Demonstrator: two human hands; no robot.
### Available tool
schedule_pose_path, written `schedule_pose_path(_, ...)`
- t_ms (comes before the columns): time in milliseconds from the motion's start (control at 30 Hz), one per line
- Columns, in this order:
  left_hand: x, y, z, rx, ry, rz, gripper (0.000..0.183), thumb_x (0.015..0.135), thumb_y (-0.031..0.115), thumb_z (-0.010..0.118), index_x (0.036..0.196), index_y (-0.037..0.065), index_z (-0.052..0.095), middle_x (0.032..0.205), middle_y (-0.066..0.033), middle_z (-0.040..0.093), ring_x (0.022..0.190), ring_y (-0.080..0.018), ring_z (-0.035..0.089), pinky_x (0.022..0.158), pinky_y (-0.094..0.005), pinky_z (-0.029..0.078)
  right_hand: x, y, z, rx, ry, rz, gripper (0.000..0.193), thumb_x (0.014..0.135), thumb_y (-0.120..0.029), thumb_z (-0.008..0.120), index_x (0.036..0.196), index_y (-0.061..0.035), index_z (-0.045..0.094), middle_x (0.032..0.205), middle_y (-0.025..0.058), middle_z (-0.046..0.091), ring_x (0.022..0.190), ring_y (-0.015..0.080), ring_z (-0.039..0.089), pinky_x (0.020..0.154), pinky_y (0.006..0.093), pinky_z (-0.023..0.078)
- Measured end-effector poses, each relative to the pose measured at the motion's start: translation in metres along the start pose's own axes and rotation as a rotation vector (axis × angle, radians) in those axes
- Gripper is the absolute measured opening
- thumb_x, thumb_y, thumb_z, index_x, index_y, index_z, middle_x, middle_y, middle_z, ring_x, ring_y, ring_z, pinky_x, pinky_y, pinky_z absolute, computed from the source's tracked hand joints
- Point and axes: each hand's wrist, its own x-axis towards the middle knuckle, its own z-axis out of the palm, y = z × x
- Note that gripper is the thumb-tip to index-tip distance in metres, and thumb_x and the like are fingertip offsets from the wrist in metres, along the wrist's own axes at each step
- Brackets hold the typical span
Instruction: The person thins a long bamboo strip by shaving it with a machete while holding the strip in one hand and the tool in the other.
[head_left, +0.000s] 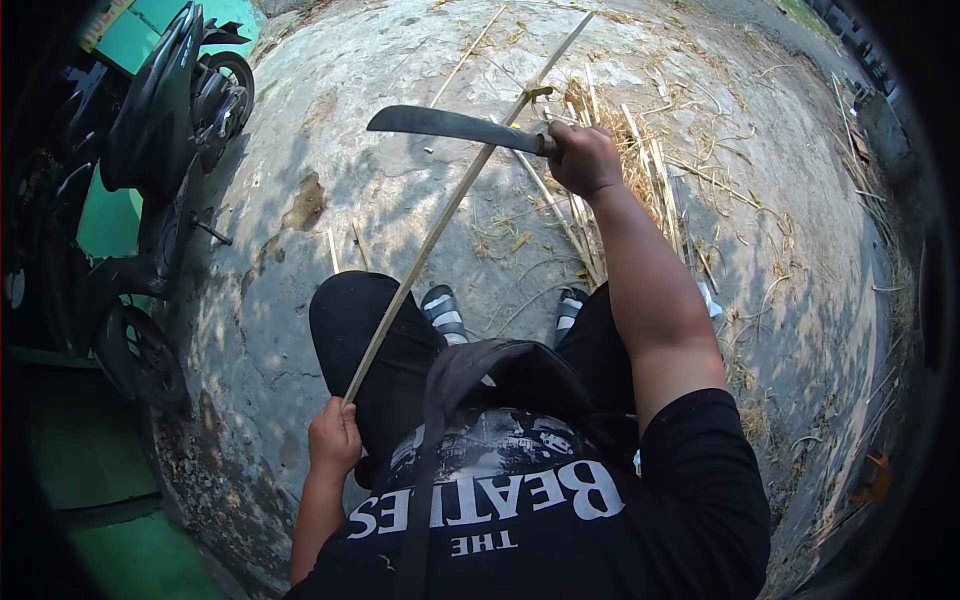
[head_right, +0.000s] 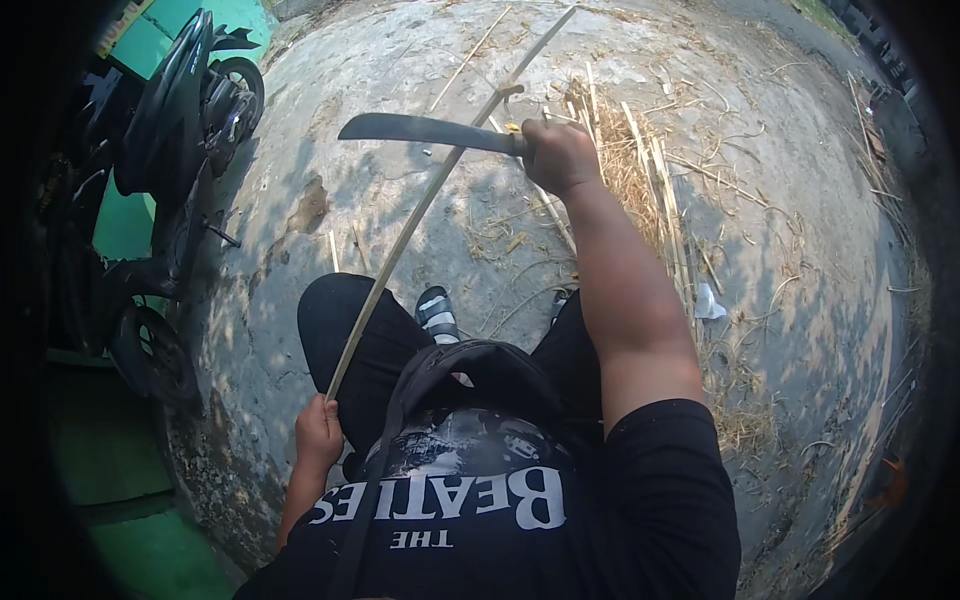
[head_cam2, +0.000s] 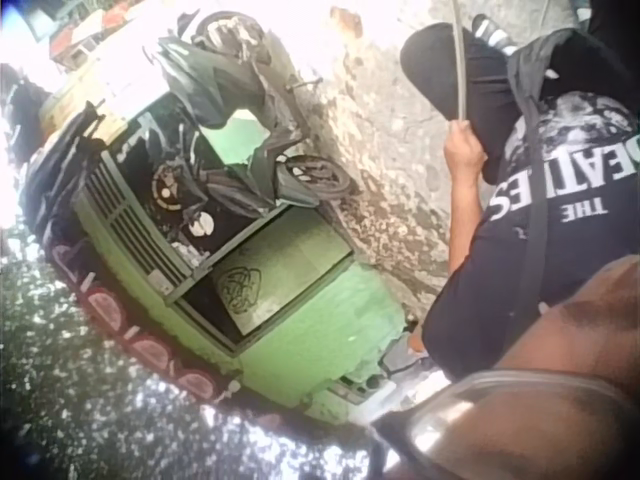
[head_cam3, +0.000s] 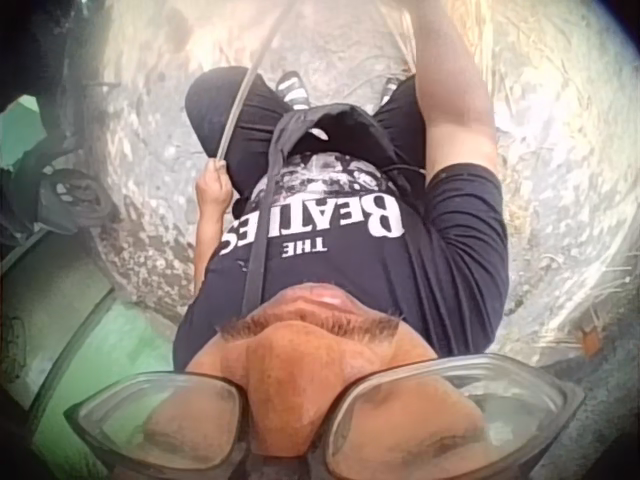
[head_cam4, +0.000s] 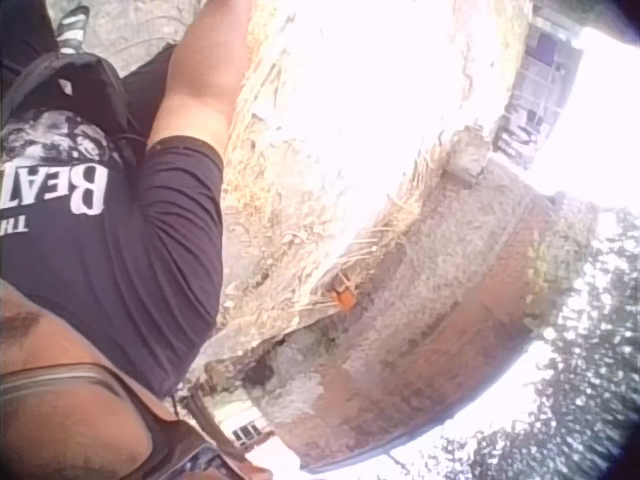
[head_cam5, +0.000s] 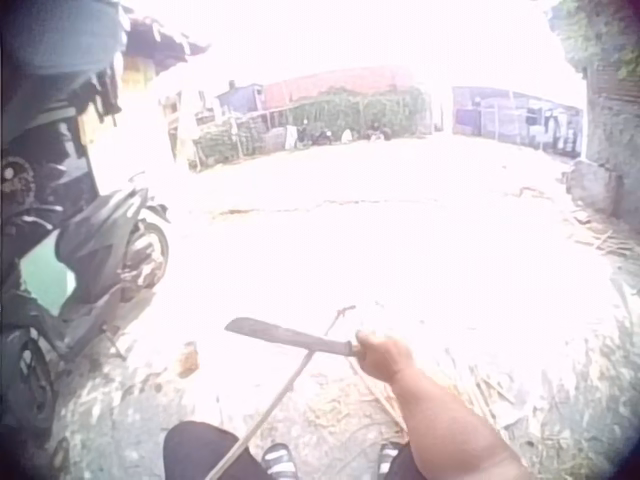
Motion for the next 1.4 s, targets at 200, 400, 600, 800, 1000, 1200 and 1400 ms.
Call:
schedule_pose_path(200, 0.007, 0.002, -0.006, -0.025, -0.026, 0.022, 0.030, 0.107, 0.024, 0.051, 0.087, 0.002, 0.054, 0.073, -0.0242, 0.060, 0.071, -0.0496, 0.060, 0.061, -0.0542, 0.045, -0.009, -0.004, 0.011, 0.137, -0.255, 0.407, 0.033, 0.085, -0.028, 0.067, 0.118, -0.0240, 0.070, 0.104, 0.0149, 0.074, 0.100, 0.0350, 0.072, 0.087, 0.0470, 0.057)
schedule_pose_path(400, 0.008, 0.009, -0.011, -0.083, -0.058, -0.013, 0.032, 0.107, 0.024, 0.050, 0.086, 0.001, 0.053, 0.073, -0.0247, 0.058, 0.070, -0.0500, 0.059, 0.060, -0.0537, 0.043, -0.015, -0.032, 0.010, 0.111, -0.206, -0.028, 0.013, 0.089, -0.026, 0.066, 0.097, -0.0159, 0.068, 0.088, 0.0129, 0.074, 0.085, 0.0357, 0.073, 0.082, 0.0492, 0.056)
schedule_pose_path(600, 0.004, -0.005, -0.002, -0.089, -0.035, 0.021, 0.032, 0.107, 0.024, 0.050, 0.085, 0.001, 0.052, 0.073, -0.0252, 0.058, 0.071, -0.0508, 0.058, 0.060, -0.0532, 0.044, 0.002, -0.001, 0.007, 0.051, 0.102, 0.104, 0.011, 0.093, -0.024, 0.064, 0.090, -0.0140, 0.067, 0.082, 0.0092, 0.074, 0.079, 0.0357, 0.073, 0.081, 0.0460, 0.056)
schedule_pose_path(800, 0.013, 0.000, -0.012, -0.121, -0.078, 0.016, 0.033, 0.107, 0.024, 0.050, 0.084, 0.000, 0.051, 0.072, -0.0254, 0.058, 0.071, -0.0509, 0.058, 0.059, -0.0525, 0.043, -0.007, 0.000, 0.015, 0.113, -0.189, 0.388, 0.030, 0.086, -0.026, 0.066, 0.115, -0.0173, 0.070, 0.104, 0.0154, 0.075, 0.100, 0.0347, 0.072, 0.088, 0.0476, 0.057)
schedule_pose_path(1000, 0.015, 0.004, -0.018, -0.208, -0.109, -0.042, 0.040, 0.108, 0.030, 0.052, 0.080, 0.000, 0.050, 0.067, -0.0249, 0.055, 0.068, -0.0497, 0.058, 0.057, -0.0500, 0.041, -0.017, -0.025, 0.017, 0.084, -0.182, -0.062, 0.013, 0.086, -0.023, 0.067, 0.097, -0.0159, 0.068, 0.086, 0.0117, 0.074, 0.083, 0.0361, 0.073, 0.080, 0.0501, 0.056)
schedule_pose_path(1200, 0.008, -0.006, -0.011, -0.119, -0.076, -0.012, 0.047, 0.107, 0.038, 0.053, 0.080, 0.000, 0.050, 0.067, -0.0254, 0.055, 0.068, -0.0509, 0.057, 0.056, -0.0500, 0.041, -0.004, 0.004, 0.018, 0.007, 0.061, -0.093, 0.008, 0.088, -0.021, 0.067, 0.089, -0.0131, 0.066, 0.077, 0.0089, 0.073, 0.073, 0.0359, 0.072, 0.078, 0.0466, 0.057)
schedule_pose_path(1400, 0.018, 0.002, -0.017, -0.107, -0.114, -0.030, 0.044, 0.107, 0.036, 0.053, 0.082, 0.000, 0.050, 0.070, -0.0264, 0.056, 0.070, -0.0521, 0.057, 0.058, -0.0517, 0.042, -0.008, -0.003, 0.002, 0.060, -0.198, 0.392, 0.020, 0.089, -0.027, 0.066, 0.107, -0.0190, 0.071, 0.100, 0.0134, 0.075, 0.096, 0.0351, 0.072, 0.084, 0.0475, 0.057)
